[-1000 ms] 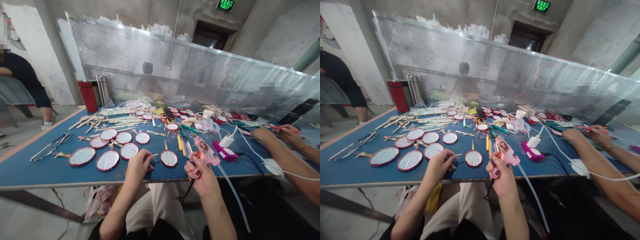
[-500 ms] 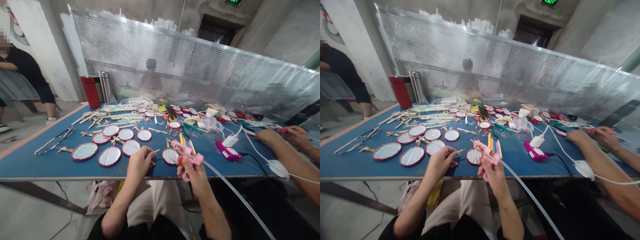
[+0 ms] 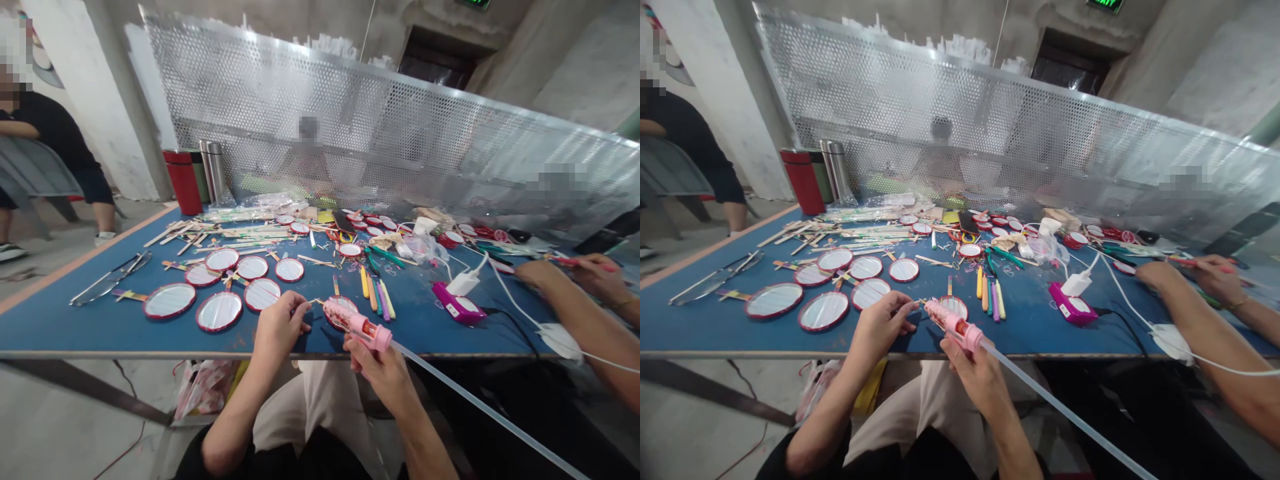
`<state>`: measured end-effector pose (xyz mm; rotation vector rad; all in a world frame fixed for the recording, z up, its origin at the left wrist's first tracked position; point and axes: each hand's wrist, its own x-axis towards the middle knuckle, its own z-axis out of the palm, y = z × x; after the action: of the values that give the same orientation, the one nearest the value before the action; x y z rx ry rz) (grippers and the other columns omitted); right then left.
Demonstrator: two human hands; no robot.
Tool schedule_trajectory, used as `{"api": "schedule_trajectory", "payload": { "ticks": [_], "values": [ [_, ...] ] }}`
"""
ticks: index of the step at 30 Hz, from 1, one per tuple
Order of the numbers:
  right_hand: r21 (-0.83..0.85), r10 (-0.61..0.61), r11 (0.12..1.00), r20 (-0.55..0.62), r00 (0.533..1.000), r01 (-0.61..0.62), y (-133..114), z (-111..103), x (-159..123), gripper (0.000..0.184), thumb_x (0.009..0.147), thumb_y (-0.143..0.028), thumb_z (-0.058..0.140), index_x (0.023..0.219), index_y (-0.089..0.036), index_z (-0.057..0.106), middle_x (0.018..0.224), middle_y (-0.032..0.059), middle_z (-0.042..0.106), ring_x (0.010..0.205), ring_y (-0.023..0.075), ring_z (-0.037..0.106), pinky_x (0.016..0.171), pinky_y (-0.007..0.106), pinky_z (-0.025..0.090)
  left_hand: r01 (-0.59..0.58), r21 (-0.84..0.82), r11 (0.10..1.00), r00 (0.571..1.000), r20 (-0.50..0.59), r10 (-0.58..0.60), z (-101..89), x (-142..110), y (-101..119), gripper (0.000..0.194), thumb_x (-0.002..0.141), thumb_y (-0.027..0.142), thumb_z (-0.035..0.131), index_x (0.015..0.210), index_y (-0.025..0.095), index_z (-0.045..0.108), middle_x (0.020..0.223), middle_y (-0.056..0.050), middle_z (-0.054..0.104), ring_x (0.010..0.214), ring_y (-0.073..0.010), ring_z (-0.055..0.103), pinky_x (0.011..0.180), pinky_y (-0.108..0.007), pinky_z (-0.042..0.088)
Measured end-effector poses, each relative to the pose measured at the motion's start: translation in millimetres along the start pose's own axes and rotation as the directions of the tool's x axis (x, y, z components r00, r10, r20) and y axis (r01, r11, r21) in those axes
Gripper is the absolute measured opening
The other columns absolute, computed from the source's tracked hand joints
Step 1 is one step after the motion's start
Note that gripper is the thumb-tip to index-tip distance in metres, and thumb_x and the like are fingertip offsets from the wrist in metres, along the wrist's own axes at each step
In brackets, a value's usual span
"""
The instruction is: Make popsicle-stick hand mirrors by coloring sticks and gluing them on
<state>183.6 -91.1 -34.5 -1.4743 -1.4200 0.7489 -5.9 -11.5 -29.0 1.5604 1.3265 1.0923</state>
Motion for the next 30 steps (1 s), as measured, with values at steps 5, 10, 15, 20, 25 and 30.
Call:
{"api": "schedule_trajectory", "payload": {
  "ticks": [5, 10, 15, 20, 25, 30],
  "values": [
    [-0.135, -0.038, 0.99, -0.044, 0.998, 0.032, -13, 4, -2, 0.058, 0.08, -0.073, 0.051, 0.07, -0.017, 0.064, 0.051, 0.0026, 0.057, 0.048, 0.0161, 0.056, 0.049, 0.028, 0.048, 0.007, 0.003, 1.0, 1.0, -0.009, -0.007, 0.5, 0, 0, 0.015, 0.083, 0.038, 0.054, 0.08, 0.023, 0.059, 0.057, 0.005, 0.065, 0.053, -0.018, 0.072, 0.049, -0.023, 0.049],
    [-0.153, -0.035, 0.988, -0.057, 0.998, 0.026, -9, 6, -2, 0.058, 0.08, -0.074, 0.049, 0.069, -0.018, 0.063, 0.052, 0.003, 0.058, 0.049, 0.0171, 0.058, 0.052, 0.029, 0.05, 0.003, 0.002, 1.0, 1.0, -0.02, -0.003, 0.9, 0, 0, 0.013, 0.084, 0.036, 0.054, 0.08, 0.024, 0.059, 0.054, 0.006, 0.064, 0.051, -0.0174, 0.071, 0.05, -0.023, 0.049],
    [-0.193, -0.063, 0.98, -0.07, 0.996, 0.048, 4, 8, -1, 0.054, 0.083, -0.069, 0.051, 0.067, -0.019, 0.062, 0.052, 0.0022, 0.058, 0.047, 0.0163, 0.056, 0.05, 0.028, 0.046, -0.009, 0.0, 1.0, 1.0, -0.028, 0.009, 2.4, 0, -2, 0.012, 0.085, 0.034, 0.054, 0.079, 0.024, 0.058, 0.054, 0.006, 0.065, 0.051, -0.0169, 0.07, 0.049, -0.022, 0.048],
    [-0.211, -0.12, 0.972, -0.059, 0.991, 0.105, 8, 9, 0, 0.051, 0.086, -0.065, 0.051, 0.064, -0.02, 0.059, 0.048, -0.0003, 0.056, 0.045, 0.0146, 0.053, 0.05, 0.027, 0.044, -0.018, 0.01, 1.0, 0.999, -0.034, 0.019, 2.5, 0, -3, 0.011, 0.085, 0.033, 0.054, 0.079, 0.024, 0.058, 0.054, 0.006, 0.064, 0.051, -0.0167, 0.07, 0.051, -0.022, 0.049],
    [-0.232, -0.103, 0.969, -0.055, 0.993, 0.088, 4, 9, 0, 0.052, 0.087, -0.066, 0.049, 0.065, -0.02, 0.059, 0.048, -0.0004, 0.056, 0.045, 0.0149, 0.054, 0.051, 0.027, 0.044, -0.02, 0.012, 1.0, 0.999, -0.038, 0.02, 2.5, 0, -3, 0.012, 0.085, 0.034, 0.053, 0.079, 0.025, 0.058, 0.055, 0.006, 0.065, 0.051, -0.0165, 0.07, 0.051, -0.022, 0.049],
    [-0.276, -0.137, 0.954, -0.055, 0.989, 0.117, -10, 8, 0, 0.055, 0.086, -0.068, 0.048, 0.061, -0.021, 0.059, 0.046, 0.0, 0.055, 0.045, 0.0156, 0.054, 0.052, 0.028, 0.045, -0.009, 0.011, 1.0, 1.0, -0.03, 0.009, 1.1, -2, 1, 0.012, 0.085, 0.034, 0.054, 0.079, 0.025, 0.058, 0.055, 0.005, 0.065, 0.052, -0.0174, 0.071, 0.051, -0.023, 0.05]
  ]
}}
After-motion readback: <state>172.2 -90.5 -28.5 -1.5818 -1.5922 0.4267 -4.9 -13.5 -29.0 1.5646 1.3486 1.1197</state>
